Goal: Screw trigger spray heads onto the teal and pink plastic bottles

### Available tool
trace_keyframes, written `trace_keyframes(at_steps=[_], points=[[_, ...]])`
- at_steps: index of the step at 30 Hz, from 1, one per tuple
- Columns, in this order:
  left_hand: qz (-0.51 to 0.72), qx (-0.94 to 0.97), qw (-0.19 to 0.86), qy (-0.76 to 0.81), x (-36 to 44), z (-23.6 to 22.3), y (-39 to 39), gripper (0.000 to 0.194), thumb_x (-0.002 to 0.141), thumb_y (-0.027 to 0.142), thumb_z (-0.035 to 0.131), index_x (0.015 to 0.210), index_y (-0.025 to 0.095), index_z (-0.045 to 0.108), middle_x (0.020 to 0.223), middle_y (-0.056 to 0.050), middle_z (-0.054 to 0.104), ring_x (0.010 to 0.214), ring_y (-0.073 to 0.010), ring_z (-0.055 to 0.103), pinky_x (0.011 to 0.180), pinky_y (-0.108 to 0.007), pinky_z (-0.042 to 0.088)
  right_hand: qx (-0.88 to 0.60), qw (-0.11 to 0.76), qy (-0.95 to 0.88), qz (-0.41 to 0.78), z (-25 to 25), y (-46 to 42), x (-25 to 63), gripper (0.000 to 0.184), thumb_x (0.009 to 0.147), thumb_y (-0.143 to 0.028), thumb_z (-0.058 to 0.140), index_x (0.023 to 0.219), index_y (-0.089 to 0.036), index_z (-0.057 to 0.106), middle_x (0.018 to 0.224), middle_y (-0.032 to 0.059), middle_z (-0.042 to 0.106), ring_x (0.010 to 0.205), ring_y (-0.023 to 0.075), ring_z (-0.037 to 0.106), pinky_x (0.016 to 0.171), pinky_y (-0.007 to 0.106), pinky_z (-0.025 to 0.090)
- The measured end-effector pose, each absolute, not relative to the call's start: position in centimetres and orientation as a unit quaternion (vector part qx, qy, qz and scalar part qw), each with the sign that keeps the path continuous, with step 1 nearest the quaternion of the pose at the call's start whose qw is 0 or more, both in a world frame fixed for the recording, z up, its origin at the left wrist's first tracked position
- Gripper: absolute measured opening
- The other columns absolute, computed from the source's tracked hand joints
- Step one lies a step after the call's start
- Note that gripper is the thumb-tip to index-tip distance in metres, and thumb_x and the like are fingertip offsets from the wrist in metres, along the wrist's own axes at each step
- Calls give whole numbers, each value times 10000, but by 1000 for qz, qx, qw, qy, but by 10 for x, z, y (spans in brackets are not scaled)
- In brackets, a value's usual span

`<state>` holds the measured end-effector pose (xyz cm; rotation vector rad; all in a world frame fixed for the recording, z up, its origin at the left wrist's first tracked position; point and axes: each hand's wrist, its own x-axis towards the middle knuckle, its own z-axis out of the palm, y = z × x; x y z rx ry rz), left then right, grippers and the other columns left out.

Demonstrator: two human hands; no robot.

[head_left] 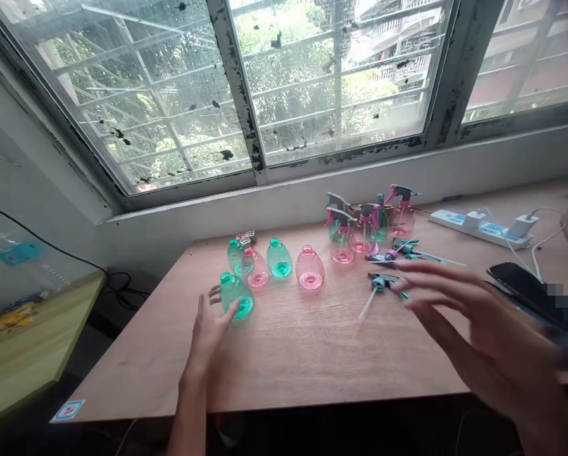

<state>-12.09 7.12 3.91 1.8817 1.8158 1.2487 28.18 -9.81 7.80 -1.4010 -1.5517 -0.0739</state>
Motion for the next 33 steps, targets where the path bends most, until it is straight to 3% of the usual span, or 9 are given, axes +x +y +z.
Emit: trace_keyframes(at_steps=[2, 4, 7, 9, 13, 17, 20, 22, 33], points=[[428, 658, 151, 601, -110, 32, 56, 573, 767, 486, 715, 1229, 251, 471, 1269, -89, 597, 1143, -283, 626, 958, -465, 525, -583, 459, -669, 44, 68, -55, 294, 383, 939, -479, 526, 1320, -441, 537, 1398, 18, 583, 1287, 332, 557, 934, 532, 584], [433, 664, 178, 583, -93, 21, 38, 566, 780, 483, 703, 1237, 248, 464, 1273, -97, 596, 1166, -280, 617, 975, -464, 520, -620, 373, -685, 82, 45, -17, 312, 446, 944, -511, 494, 1354, -344, 548, 1446, 72, 549, 1362, 358, 472, 1073, 587, 442], [458, 654, 239, 554, -60, -2, 15, 663, 800, 436, 680, 1341, 230, 357, 1308, -140, 567, 1202, -282, 599, 987, -454, 515, -650, 305, -684, 129, 5, 16, 334, 490, 932, -536, 480, 1365, -318, 551, 1456, 84, 541, 1361, 365, 464, 1099, 601, 379], [457, 643, 249, 562, -37, -14, 3, 781, 747, 372, 722, 1393, 224, 308, 1363, -159, 526, 1248, -311, 559, 1038, -490, 462, -659, 292, -682, 127, -14, 23, 341, 485, 921, -523, 495, 1354, -318, 567, 1436, 84, 559, 1345, 362, 477, 1099, 579, 380], [409, 657, 255, 581, -7, -20, -9, 618, 714, 310, 736, 1268, 233, 473, 1276, -140, 587, 1245, -361, 547, 1061, -529, 406, -676, 286, -666, 137, -29, 8, 335, 444, 906, -500, 513, 1297, -324, 626, 1290, 92, 649, 1211, 353, 578, 1040, 544, 439], [428, 642, 310, 556, -4, -20, -14, 616, 746, 355, 734, 1274, 239, 438, 1317, -148, 569, 1280, -351, 529, 1077, -508, 406, -704, 387, -569, 178, -36, -24, 305, 418, 818, -544, 620, 1137, -285, 698, 1107, 98, 702, 1097, 369, 634, 991, 542, 479], [475, 610, 359, 523, -9, -27, -15, 686, 767, 401, 730, 1329, 274, 358, 1363, -120, 541, 1312, -321, 517, 1082, -470, 429, -691, 562, -395, 223, -40, -44, 273, 511, 795, -591, 641, 1195, -272, 642, 1214, 103, 680, 1157, 362, 631, 986, 494, 511], [509, 604, 363, 494, -11, -31, -17, 714, 761, 374, 731, 1354, 299, 342, 1351, -96, 528, 1300, -304, 528, 1085, -451, 437, -694, 624, -301, 198, -38, -50, 255, 577, 764, -605, 676, 1230, -270, 620, 1260, 111, 646, 1165, 372, 624, 984, 507, 510], [480, 667, 328, 467, -10, -17, -28, 597, 791, 169, 641, 1337, 371, 507, 1395, -56, 393, 1401, -295, 365, 1152, -481, 358, -697, 654, -284, 76, -22, -51, 234, 521, 797, -563, 672, 1231, -277, 628, 1281, 117, 496, 1078, 346, 612, 774, 432, 555]])
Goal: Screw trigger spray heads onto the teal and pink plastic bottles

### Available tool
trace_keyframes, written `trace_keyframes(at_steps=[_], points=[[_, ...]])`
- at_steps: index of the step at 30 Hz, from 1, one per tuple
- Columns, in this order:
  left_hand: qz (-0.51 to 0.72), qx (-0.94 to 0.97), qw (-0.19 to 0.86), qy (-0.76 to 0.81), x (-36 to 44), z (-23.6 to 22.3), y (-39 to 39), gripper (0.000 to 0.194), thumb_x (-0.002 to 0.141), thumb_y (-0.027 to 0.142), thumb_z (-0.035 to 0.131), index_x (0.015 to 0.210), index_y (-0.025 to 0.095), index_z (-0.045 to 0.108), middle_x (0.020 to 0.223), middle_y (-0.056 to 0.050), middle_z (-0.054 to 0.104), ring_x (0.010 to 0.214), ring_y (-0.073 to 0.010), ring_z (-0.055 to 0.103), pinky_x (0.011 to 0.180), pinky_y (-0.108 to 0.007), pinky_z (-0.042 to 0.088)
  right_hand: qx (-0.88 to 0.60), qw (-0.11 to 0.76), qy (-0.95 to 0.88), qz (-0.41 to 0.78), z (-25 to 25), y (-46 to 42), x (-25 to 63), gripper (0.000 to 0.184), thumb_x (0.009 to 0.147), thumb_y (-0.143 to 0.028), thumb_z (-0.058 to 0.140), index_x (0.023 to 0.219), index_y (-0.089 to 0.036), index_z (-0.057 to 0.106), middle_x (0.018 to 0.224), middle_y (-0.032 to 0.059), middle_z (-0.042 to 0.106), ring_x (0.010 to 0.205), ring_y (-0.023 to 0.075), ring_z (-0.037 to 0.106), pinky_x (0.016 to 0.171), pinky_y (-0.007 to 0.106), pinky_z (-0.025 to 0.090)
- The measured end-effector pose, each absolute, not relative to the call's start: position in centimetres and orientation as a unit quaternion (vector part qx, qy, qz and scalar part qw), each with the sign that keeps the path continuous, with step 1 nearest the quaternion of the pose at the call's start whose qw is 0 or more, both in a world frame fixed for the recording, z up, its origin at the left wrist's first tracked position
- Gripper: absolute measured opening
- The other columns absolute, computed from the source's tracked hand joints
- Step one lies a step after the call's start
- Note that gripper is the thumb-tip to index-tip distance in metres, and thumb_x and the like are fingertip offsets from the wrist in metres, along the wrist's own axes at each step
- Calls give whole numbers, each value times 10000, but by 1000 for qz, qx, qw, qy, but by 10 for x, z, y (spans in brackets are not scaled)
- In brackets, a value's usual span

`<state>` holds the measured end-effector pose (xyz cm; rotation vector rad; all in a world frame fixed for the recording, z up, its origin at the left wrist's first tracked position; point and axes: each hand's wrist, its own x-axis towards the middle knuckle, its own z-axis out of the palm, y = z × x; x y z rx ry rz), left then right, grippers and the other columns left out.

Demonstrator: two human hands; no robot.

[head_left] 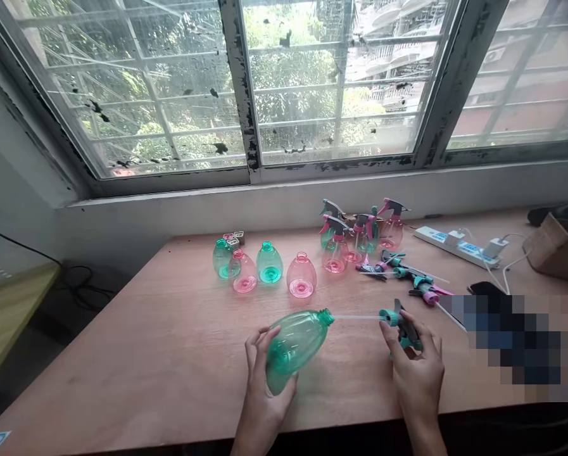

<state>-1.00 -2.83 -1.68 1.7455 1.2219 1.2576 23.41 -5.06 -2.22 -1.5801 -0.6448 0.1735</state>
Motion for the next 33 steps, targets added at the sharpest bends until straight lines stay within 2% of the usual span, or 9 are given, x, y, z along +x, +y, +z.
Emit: trace_keyframes(at_steps=[4, 9, 13, 18, 21, 23, 26, 29, 33], points=[[443, 681, 348, 467, -10, -13, -31, 571, 826, 131, 597, 1339, 367, 514, 1422, -64, 367, 1401, -286, 374, 1123, -475, 397, -656, 659, -363, 63, -27, -48, 232, 444, 762, -505, 736, 1129, -263, 671, 1229, 93, 507, 1028, 287, 610, 770, 389, 539], [405, 702, 372, 453, -8, -2, -34, 577, 875, 219, 629, 1394, 409, 464, 1597, -18, 245, 1497, -298, 228, 1196, -502, 281, -592, 658, -385, 260, -28, -46, 224, 629, 670, -445, 843, 1197, -249, 561, 1070, 59, 641, 931, 258, 654, 735, 342, 562], [416, 662, 419, 461, -5, -1, -33, 747, 853, 398, 701, 1492, 357, 315, 1597, -68, 319, 1492, -312, 250, 1220, -515, 221, -572, 607, -414, 364, -21, -52, 213, 427, 684, -479, 823, 986, -219, 669, 831, 15, 698, 738, 225, 657, 633, 304, 573], [462, 587, 468, 473, -4, -7, -29, 992, 786, 435, 768, 1539, 277, 142, 1602, -128, 319, 1486, -303, 277, 1213, -500, 247, -534, 604, -415, 421, -13, -60, 209, 467, 640, -490, 849, 990, -221, 696, 822, 9, 702, 705, 213, 659, 609, 289, 578], [427, 585, 479, 496, -3, -8, -28, 1045, 739, 435, 810, 1543, 240, 171, 1619, -151, 285, 1498, -316, 245, 1225, -512, 201, -513, 586, -442, 445, -11, -62, 211, 342, 706, -452, 823, 921, -229, 676, 825, -2, 675, 733, 197, 647, 626, 267, 560], [416, 590, 471, 506, -3, -8, -26, 1032, 717, 427, 829, 1530, 217, 229, 1586, -161, 350, 1479, -329, 289, 1218, -517, 216, -494, 590, -456, 447, -11, -62, 210, 307, 737, -439, 806, 916, -237, 659, 921, 12, 689, 779, 197, 655, 649, 265, 551], [425, 597, 452, 508, -4, -9, -23, 935, 711, 412, 833, 1479, 218, 337, 1488, -142, 489, 1414, -331, 405, 1192, -507, 284, -483, 592, -456, 456, -14, -61, 208, 316, 779, -473, 762, 938, -232, 634, 851, 17, 710, 728, 203, 673, 654, 289, 541], [464, 593, 410, 514, -5, -10, -21, 835, 721, 411, 818, 1433, 257, 410, 1465, -95, 506, 1408, -318, 414, 1192, -473, 299, -497, 580, -461, 450, -16, -60, 205, 373, 795, -500, 736, 1016, -211, 651, 699, 0, 688, 662, 209, 666, 670, 315, 536], [494, 600, 373, 508, -5, -10, -20, 746, 733, 404, 806, 1394, 309, 472, 1422, -52, 529, 1379, -306, 449, 1162, -436, 357, -515, 569, -464, 442, -17, -60, 205, 402, 790, -516, 727, 1026, -191, 712, 729, 24, 696, 673, 212, 656, 658, 312, 537]])
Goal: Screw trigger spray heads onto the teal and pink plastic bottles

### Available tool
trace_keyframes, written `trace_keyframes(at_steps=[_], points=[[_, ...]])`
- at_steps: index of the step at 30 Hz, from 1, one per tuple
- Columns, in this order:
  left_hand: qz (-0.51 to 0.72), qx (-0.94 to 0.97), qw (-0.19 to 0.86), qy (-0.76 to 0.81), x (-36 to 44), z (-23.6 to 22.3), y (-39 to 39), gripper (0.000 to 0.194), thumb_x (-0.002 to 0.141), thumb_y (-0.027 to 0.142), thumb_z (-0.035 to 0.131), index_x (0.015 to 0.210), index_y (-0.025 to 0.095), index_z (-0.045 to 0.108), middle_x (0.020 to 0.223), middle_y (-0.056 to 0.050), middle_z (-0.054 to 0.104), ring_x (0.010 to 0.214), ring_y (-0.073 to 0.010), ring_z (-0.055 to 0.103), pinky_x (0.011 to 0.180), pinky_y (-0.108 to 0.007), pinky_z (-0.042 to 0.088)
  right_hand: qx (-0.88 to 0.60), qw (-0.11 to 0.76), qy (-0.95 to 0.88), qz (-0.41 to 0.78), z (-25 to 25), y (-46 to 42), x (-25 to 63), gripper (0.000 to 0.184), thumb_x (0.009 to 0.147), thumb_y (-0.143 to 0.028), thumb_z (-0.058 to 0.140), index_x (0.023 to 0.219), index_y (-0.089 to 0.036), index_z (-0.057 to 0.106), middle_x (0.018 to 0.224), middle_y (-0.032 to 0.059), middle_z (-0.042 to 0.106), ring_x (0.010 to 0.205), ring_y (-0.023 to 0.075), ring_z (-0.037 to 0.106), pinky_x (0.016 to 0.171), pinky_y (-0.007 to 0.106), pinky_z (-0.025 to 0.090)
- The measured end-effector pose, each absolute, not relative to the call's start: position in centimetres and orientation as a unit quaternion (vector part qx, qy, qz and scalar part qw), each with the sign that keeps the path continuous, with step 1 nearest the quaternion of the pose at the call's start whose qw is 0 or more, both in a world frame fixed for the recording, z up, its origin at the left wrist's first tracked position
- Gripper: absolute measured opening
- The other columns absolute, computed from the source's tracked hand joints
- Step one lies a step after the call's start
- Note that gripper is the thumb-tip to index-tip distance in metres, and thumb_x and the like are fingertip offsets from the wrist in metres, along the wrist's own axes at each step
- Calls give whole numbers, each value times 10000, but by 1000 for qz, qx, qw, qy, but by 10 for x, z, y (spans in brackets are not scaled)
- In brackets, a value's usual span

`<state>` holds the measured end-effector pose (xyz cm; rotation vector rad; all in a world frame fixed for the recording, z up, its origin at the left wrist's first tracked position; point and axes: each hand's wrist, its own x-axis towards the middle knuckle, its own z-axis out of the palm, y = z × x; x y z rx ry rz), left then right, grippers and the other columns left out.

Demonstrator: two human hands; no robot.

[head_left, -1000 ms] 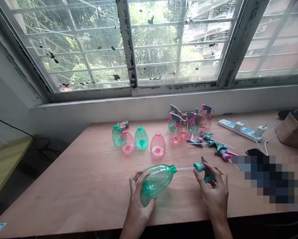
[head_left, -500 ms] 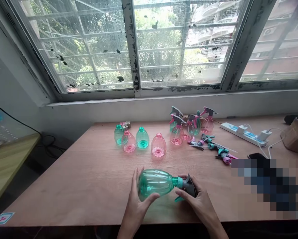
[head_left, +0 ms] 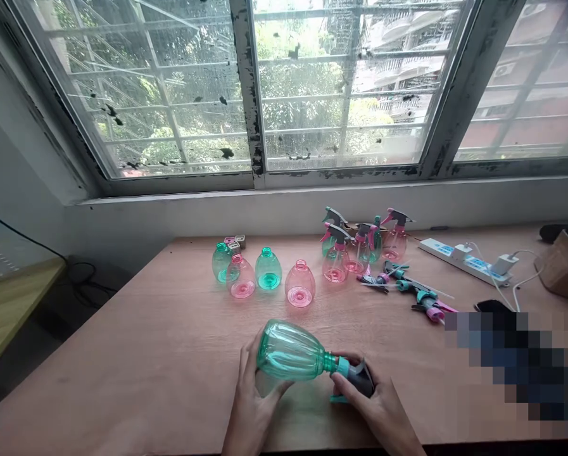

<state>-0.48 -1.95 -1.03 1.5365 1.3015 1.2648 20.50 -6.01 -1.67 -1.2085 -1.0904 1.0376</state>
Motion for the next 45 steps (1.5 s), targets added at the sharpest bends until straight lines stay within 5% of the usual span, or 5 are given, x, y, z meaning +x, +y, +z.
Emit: trace_keyframes(at_steps=[13, 19, 23, 35, 45], points=[[498, 576, 396, 514, 1, -6, -29, 607, 785, 433, 756, 1318, 311, 493, 1350, -46, 590, 1313, -314, 509, 1127, -454, 365, -525, 544, -470, 455, -17, -58, 207, 349, 764, -495, 755, 940, -194, 737, 744, 13, 693, 653, 195, 642, 620, 277, 547], [521, 513, 449, 514, -1, -9, -32, 885, 622, 538, 847, 1326, 246, 396, 1319, -109, 604, 1278, -357, 532, 1095, -473, 393, -517, 557, -490, 426, -13, -60, 204, 302, 740, -474, 782, 905, -222, 763, 889, 53, 758, 832, 253, 676, 696, 290, 553], [513, 494, 476, 516, -3, -6, -30, 651, 729, 578, 748, 1206, 226, 477, 1153, -102, 697, 1120, -336, 650, 976, -431, 492, -520, 551, -481, 441, -12, -60, 204, 331, 720, -504, 783, 880, -215, 757, 841, 49, 746, 725, 239, 673, 663, 311, 554], [499, 534, 469, 496, -4, -9, -29, 832, 659, 491, 838, 1357, 232, 467, 1311, -117, 649, 1264, -361, 567, 1109, -471, 407, -514, 558, -458, 464, -14, -57, 202, 347, 726, -512, 780, 900, -213, 761, 809, 38, 722, 709, 224, 659, 622, 291, 555], [465, 570, 434, 520, -5, -3, -27, 698, 730, 461, 794, 1331, 251, 508, 1398, -101, 591, 1360, -356, 476, 1164, -477, 343, -519, 552, -446, 476, -14, -56, 206, 361, 761, -516, 754, 943, -204, 754, 681, 6, 684, 633, 204, 648, 625, 294, 541]])
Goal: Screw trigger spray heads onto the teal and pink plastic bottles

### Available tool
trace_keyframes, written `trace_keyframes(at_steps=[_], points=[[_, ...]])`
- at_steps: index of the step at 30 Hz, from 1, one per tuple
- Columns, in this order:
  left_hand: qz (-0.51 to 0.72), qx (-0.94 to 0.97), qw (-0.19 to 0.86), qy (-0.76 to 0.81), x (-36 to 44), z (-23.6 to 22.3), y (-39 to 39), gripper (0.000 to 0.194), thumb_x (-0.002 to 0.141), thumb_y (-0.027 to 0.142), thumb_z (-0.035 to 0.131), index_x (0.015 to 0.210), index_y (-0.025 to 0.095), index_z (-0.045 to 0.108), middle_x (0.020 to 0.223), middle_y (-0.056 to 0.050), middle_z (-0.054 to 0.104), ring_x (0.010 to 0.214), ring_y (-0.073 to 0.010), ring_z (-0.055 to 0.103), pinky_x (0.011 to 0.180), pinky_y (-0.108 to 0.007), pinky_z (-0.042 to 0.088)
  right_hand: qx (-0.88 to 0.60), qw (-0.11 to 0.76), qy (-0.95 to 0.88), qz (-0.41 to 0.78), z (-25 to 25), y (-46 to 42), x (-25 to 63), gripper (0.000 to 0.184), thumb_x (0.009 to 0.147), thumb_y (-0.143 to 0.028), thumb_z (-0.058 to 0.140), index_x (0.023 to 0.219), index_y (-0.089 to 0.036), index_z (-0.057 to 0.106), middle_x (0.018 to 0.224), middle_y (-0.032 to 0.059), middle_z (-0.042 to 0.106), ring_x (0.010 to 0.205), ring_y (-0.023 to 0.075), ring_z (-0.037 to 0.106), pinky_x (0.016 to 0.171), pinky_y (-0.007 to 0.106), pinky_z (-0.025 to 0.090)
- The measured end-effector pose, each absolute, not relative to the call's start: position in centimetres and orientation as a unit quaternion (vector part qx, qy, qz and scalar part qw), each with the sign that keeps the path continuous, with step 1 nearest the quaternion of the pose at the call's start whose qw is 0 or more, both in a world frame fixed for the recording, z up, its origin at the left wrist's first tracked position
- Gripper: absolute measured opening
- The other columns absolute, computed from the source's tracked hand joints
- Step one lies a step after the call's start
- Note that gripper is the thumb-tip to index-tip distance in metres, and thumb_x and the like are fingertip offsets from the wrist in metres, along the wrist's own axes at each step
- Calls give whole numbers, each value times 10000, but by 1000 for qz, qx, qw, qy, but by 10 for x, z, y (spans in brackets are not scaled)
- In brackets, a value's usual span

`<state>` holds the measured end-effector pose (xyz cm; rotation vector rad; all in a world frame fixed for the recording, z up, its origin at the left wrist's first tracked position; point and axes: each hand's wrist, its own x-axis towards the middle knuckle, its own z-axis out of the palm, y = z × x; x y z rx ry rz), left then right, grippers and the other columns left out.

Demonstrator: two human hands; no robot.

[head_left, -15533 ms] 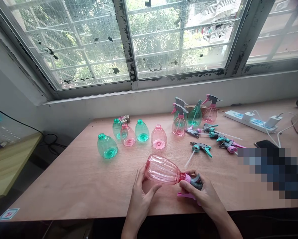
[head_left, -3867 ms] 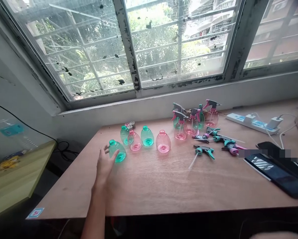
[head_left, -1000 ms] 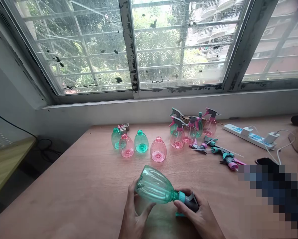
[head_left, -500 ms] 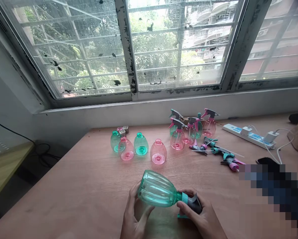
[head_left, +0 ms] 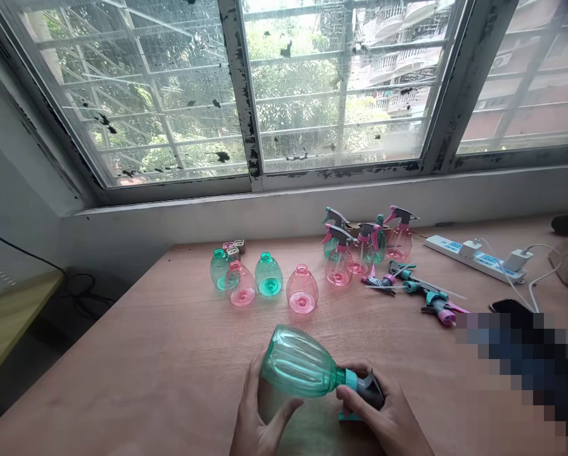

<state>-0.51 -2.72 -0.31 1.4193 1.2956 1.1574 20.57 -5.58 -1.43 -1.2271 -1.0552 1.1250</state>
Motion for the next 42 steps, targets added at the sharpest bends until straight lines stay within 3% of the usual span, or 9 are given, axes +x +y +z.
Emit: trace_keyframes(at_steps=[6, 12, 15, 18, 24, 28, 33, 39, 42], points=[[503, 522, 455, 516, -1, -3, -28, 746, 701, 532, 779, 1319, 219, 502, 1255, -113, 678, 1246, -367, 575, 1090, -481, 429, -504, 561, -480, 449, -15, -56, 205, 351, 713, -510, 792, 906, -221, 754, 882, 65, 758, 830, 270, 688, 663, 305, 578], [521, 536, 405, 526, 2, -8, -29, 647, 704, 464, 805, 1272, 272, 559, 1319, -70, 643, 1280, -343, 558, 1138, -457, 387, -512, 555, -421, 503, -15, -57, 208, 413, 731, -532, 776, 977, -204, 731, 626, -10, 658, 610, 209, 655, 614, 304, 567], [523, 524, 425, 521, -1, -11, -29, 758, 643, 491, 845, 1291, 254, 531, 1325, -95, 638, 1267, -366, 564, 1118, -481, 405, -510, 561, -436, 485, -11, -58, 204, 418, 712, -558, 776, 929, -202, 741, 724, 23, 699, 669, 220, 661, 616, 300, 568], [530, 516, 428, 519, -2, -12, -28, 736, 665, 523, 818, 1281, 233, 540, 1304, -112, 651, 1253, -369, 577, 1107, -488, 416, -512, 562, -452, 467, -8, -57, 201, 433, 690, -585, 776, 894, -205, 748, 807, 49, 725, 717, 237, 663, 612, 306, 573], [528, 541, 367, 542, 1, -12, -24, 621, 650, 445, 845, 1193, 266, 602, 1253, -63, 678, 1205, -338, 614, 1076, -448, 455, -517, 567, -412, 493, -9, -55, 204, 428, 713, -564, 774, 919, -190, 751, 622, -9, 644, 605, 202, 623, 586, 300, 545], [507, 546, 378, 549, 1, -11, -26, 777, 576, 468, 886, 1246, 245, 561, 1207, -83, 697, 1203, -364, 604, 1085, -481, 428, -495, 572, -427, 496, -10, -55, 204, 366, 731, -511, 784, 916, -198, 752, 691, -1, 668, 618, 187, 623, 571, 279, 537], [512, 524, 418, 538, -1, -9, -25, 641, 684, 509, 809, 1201, 217, 567, 1188, -96, 700, 1199, -365, 603, 1082, -480, 427, -481, 576, -469, 467, -10, -55, 203, 313, 730, -464, 797, 906, -209, 756, 851, 46, 744, 779, 234, 667, 675, 298, 545], [499, 558, 397, 532, 0, -6, -24, 640, 694, 405, 832, 1247, 247, 551, 1238, -71, 679, 1213, -333, 595, 1092, -455, 417, -481, 573, -416, 516, -13, -56, 207, 370, 747, -481, 788, 969, -188, 744, 642, -7, 659, 596, 184, 628, 579, 282, 538], [446, 586, 405, 541, -1, -7, -25, 710, 676, 412, 845, 1275, 242, 504, 1282, -94, 655, 1270, -353, 547, 1105, -490, 388, -489, 572, -423, 506, -13, -56, 207, 377, 751, -491, 784, 974, -190, 743, 653, -3, 666, 607, 185, 634, 605, 287, 534]])
